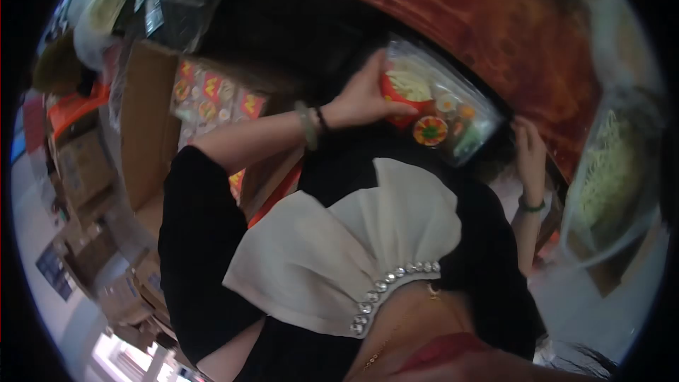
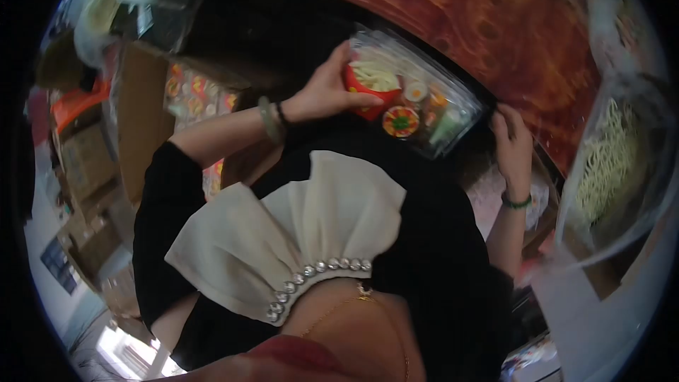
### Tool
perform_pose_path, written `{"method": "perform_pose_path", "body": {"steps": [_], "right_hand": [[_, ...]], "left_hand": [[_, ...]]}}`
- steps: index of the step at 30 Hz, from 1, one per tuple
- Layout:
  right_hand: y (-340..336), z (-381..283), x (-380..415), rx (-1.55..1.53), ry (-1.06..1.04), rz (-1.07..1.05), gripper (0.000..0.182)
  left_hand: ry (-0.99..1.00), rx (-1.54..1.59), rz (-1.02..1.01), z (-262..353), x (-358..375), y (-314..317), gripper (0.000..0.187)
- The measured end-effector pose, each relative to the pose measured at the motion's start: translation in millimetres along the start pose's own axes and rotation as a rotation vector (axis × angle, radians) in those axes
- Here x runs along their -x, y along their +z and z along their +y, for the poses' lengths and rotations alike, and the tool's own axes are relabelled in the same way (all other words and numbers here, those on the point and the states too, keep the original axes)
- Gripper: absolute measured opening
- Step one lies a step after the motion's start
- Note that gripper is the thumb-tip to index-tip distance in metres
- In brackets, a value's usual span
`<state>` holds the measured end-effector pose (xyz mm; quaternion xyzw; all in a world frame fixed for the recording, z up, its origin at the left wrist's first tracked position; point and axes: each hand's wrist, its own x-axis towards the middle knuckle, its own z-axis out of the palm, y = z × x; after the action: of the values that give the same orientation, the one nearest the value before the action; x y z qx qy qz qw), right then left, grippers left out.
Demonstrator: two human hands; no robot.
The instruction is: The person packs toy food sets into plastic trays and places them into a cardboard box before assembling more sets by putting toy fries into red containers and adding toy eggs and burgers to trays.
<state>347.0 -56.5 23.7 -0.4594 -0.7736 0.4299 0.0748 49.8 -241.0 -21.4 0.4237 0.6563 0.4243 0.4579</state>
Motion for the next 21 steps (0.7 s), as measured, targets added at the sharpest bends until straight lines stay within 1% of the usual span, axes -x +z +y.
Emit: {"method": "perform_pose_path", "body": {"steps": [2, 4, 5, 6, 7, 8, 9, 10, 11, 12, 13, 14, 15, 16, 17, 21], "right_hand": [[-1.7, 44.7, 8.2, -0.192, 0.225, -0.236, 0.058], [17.3, 43.4, 8.5, -0.544, 0.302, -0.389, 0.069], [36.5, 16.4, -1.9, -0.53, 0.304, -0.447, 0.069], [58.1, -15.8, 0.9, -0.57, 0.518, -0.26, 0.073], [66.0, -33.9, 3.2, -0.598, 0.727, -0.055, 0.078], [62.9, -17.9, -1.9, -0.497, 0.645, -0.134, 0.074], [47.9, 14.3, -13.8, -0.486, 0.624, -0.159, 0.074], [29.8, 49.9, -29.4, -0.427, 0.47, -0.356, 0.072], [19.0, 66.9, -38.2, -0.36, 0.316, -0.551, 0.07], [-0.6, 10.6, -28.8, -0.442, 0.462, -0.559, 0.062], [-12.1, 16.4, -28.6, -0.426, 0.448, -0.578, 0.062], [-28.3, 26.4, -29.2, -0.262, 0.527, -0.623, 0.06], [-33.0, 20.5, -28.0, -0.096, 0.61, -0.656, 0.057], [-33.1, 13.6, -29.8, -0.08, 0.6, -0.657, 0.057], [-35.4, 3.5, -32.4, 0.109, 0.446, -0.576, 0.054], [-24.3, -87.6, -18.0, 0.809, -0.152, -0.24, 0.043]], "left_hand": [[-0.022, -0.042, 0.035, -0.7, 0.6, 4.8, 0.116], [-0.12, -0.011, 0.005, 16.6, 2.3, 0.2, 0.128], [-0.159, 0.004, 0.046, 14.8, 2.9, -0.9, 0.128], [-0.196, -0.126, 0.096, 12.3, 2.6, 5.4, 0.132], [-0.231, -0.255, 0.136, 12.5, 3.4, 10.7, 0.136], [-0.24, -0.253, 0.166, 9.2, 7.1, 13.3, 0.136], [-0.249, -0.199, 0.163, 5.7, 8.5, 11.7, 0.138], [-0.26, -0.143, 0.162, 1.1, 11.2, 7.3, 0.14], [-0.272, -0.135, 0.195, -0.9, 16.2, 5.4, 0.14], [-0.318, -0.098, 0.176, 1.4, 19.8, 7.0, 0.14], [-0.352, -0.065, 0.159, 0.9, 22.4, 5.5, 0.14], [-0.35, -0.059, 0.184, 1.9, 24.8, 1.4, 0.14], [-0.35, -0.069, 0.181, 5.1, 26.7, 1.4, 0.14], [-0.348, -0.079, 0.174, 8.2, 27.5, 0.7, 0.14], [-0.342, -0.067, 0.193, 9.8, 27.3, -0.4, 0.14], [-0.355, -0.067, 0.219, 8.1, 25.7, 7.4, 0.14]]}}
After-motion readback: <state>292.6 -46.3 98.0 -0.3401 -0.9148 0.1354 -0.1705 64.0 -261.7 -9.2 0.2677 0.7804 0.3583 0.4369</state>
